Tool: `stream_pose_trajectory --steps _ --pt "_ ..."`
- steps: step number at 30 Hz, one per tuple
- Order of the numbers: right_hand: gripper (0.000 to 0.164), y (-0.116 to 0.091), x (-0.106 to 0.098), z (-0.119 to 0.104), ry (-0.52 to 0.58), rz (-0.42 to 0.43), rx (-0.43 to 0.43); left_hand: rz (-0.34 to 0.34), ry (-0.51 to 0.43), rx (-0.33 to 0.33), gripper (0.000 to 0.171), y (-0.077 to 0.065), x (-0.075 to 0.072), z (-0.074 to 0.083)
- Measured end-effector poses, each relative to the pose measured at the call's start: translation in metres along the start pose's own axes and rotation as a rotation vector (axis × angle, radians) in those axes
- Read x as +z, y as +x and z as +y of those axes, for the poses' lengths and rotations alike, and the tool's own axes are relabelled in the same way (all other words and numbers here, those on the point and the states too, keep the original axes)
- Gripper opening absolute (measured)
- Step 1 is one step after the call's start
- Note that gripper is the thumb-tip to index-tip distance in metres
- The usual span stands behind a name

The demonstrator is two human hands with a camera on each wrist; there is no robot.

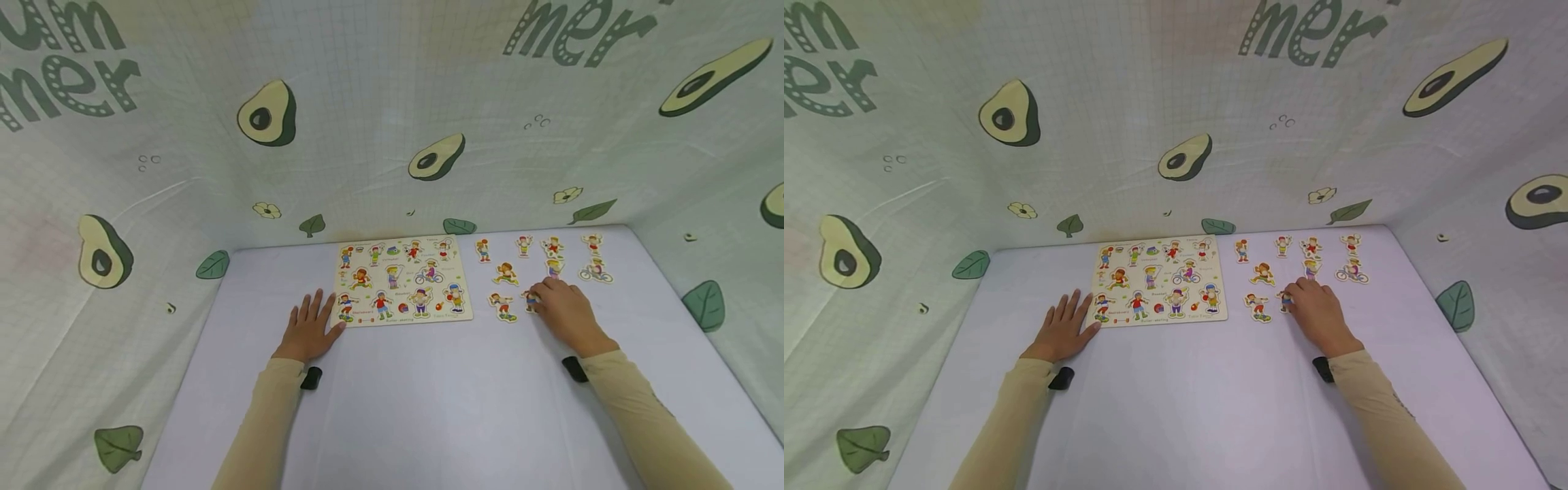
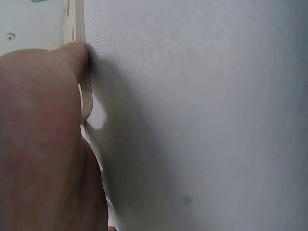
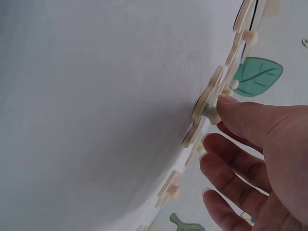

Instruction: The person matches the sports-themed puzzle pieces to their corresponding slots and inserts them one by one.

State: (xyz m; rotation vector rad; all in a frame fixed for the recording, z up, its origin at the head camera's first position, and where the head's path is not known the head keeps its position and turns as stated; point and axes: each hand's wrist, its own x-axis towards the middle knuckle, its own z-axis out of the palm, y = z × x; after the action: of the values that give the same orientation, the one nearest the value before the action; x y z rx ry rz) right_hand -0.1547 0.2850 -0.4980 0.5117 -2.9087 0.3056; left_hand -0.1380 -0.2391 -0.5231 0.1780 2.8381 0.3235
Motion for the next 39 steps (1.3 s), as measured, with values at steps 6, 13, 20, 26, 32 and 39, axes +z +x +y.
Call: stream_pose_trajectory --steps 6,13,20,26,32,39 --pt "0.021 0.005 0.002 0.004 0.005 -0.026 0.009 0.001 -0.003 0.001 0.08 -0.001 -0.001 0.0" --pt "0.01 0.011 0.003 0.006 0.033 -0.083 0.043 -0.001 -0.001 -0.003 0.079 -0.002 -0.002 0.002" --pt "0.008 0.016 0.003 0.005 0.026 -0.109 0.04 -0.012 -0.002 -0.011 0.078 -0.005 -0.007 0.007" --pt "0.011 0.017 0.002 0.004 0.009 -0.129 0.043 -0.012 0.007 -0.013 0.078 -0.005 -0.006 0.008" --pt "0.014 0.018 -0.003 -0.007 0.02 -0.114 0.036 -0.02 0.0 -0.012 0.079 -0.003 -0.005 0.006" --pt "0.012 0.026 -0.007 -0.025 0.036 -0.027 -0.03 -0.006 0.006 -0.004 0.079 -0.002 -0.002 0.002"
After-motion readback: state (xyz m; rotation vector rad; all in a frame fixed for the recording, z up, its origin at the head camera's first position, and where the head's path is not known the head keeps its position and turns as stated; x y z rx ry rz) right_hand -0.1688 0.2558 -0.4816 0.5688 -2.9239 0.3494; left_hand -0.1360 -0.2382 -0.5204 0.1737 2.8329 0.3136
